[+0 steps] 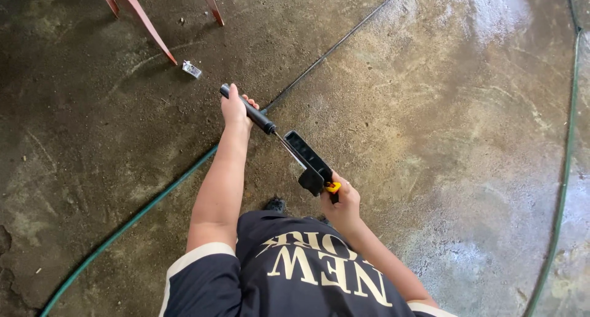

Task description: The person assembles a spray gun by attaching a yellow bottle to the handle, then connecting a metal rod and a black nozzle. The person walks to an outdoor area and connects the spray gun to a hose, then returns to the original area.

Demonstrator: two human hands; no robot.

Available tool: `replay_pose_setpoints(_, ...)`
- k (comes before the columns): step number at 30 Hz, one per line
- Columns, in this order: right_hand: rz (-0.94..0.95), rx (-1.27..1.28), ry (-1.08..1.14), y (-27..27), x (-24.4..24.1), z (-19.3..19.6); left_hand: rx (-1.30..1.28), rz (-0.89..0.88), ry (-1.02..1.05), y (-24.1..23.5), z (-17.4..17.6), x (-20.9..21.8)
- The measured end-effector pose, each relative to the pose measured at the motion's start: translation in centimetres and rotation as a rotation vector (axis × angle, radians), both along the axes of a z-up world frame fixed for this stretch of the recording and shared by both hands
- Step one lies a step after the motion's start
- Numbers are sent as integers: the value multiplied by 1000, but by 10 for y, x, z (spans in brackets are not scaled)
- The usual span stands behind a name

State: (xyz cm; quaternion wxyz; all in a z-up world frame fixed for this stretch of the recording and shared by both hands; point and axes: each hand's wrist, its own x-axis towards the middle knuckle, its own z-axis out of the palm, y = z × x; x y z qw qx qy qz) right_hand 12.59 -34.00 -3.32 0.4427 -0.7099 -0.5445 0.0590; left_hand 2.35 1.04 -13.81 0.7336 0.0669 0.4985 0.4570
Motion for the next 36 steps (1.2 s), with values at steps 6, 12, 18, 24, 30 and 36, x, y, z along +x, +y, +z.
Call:
replay_pose_setpoints(6, -120, -69, 361, -6, -5, -25, 129, 5, -62, -6, 8, -5)
replay_pose_setpoints(12, -128, -7, 740, -17, -2, -75, 205, -14, -177, -3, 12, -1)
replay_pose_setpoints(18, 118, 149, -24, 5, 2, -28, -101, -146, -330, 5, -25, 12)
replay_pose_setpoints(24, -36, 73, 56, 2, -12, -3, 98, -30, -204, -3, 36, 17)
replay_pose_setpoints(30, -138, 21, 125, -48, 1, 17, 60, 260, 29, 55, 28, -41)
replay_pose_setpoints(36, -164, 72, 85, -44, 8, -10, 367, -314, -60, -24, 109, -24)
